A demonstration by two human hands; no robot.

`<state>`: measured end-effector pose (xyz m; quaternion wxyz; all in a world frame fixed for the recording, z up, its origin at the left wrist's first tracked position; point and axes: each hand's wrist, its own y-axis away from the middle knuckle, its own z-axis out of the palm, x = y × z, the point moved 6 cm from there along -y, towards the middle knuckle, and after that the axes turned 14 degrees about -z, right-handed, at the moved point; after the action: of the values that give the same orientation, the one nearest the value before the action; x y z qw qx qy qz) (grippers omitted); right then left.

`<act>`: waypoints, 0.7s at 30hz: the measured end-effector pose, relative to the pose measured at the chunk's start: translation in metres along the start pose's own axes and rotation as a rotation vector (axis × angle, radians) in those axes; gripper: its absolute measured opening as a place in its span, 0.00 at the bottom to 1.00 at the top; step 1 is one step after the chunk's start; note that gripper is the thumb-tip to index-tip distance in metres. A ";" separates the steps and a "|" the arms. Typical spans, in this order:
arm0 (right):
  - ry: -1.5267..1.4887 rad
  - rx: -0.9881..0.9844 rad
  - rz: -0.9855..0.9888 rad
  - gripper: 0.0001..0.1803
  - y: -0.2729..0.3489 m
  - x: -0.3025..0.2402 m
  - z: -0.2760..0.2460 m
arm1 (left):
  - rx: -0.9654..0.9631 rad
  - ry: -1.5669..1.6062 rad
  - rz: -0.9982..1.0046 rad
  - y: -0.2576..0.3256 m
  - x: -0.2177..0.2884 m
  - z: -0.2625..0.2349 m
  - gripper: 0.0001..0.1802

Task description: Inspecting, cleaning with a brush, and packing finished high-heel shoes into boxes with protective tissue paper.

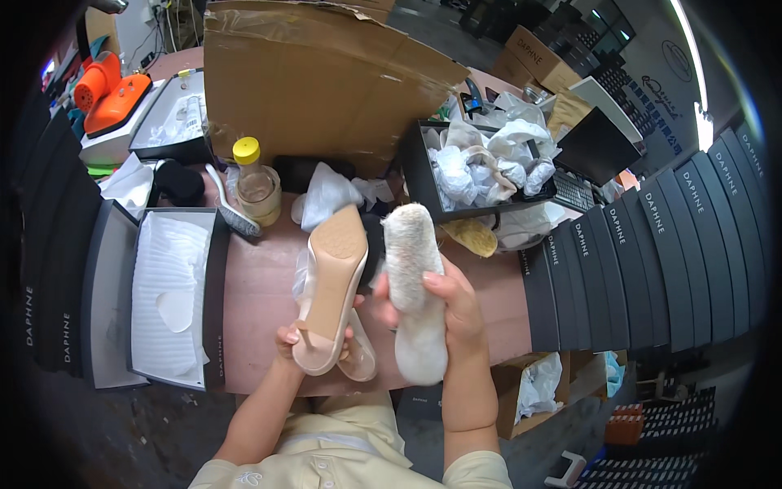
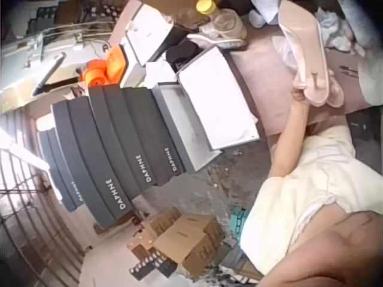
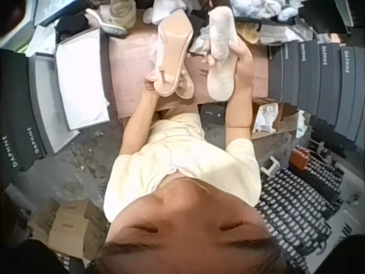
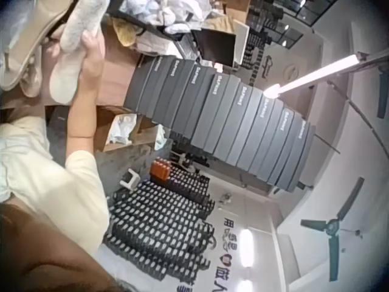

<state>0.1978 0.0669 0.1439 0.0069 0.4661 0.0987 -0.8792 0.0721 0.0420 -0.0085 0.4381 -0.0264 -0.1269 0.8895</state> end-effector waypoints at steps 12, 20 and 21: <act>0.758 -0.389 0.219 0.15 0.156 0.161 -0.014 | 0.115 -0.316 0.079 0.079 0.033 0.007 0.51; 0.639 0.041 0.149 0.10 0.101 0.139 -0.050 | 0.193 -0.315 0.158 0.124 0.014 0.021 0.52; 0.548 0.068 0.176 0.11 0.102 0.136 -0.054 | 0.222 -0.299 0.142 0.129 0.005 0.018 0.52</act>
<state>0.1752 -0.0127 -0.0145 0.0405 0.6931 0.0266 -0.7192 -0.0337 -0.0327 -0.0231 0.3506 0.1456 -0.0897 0.9208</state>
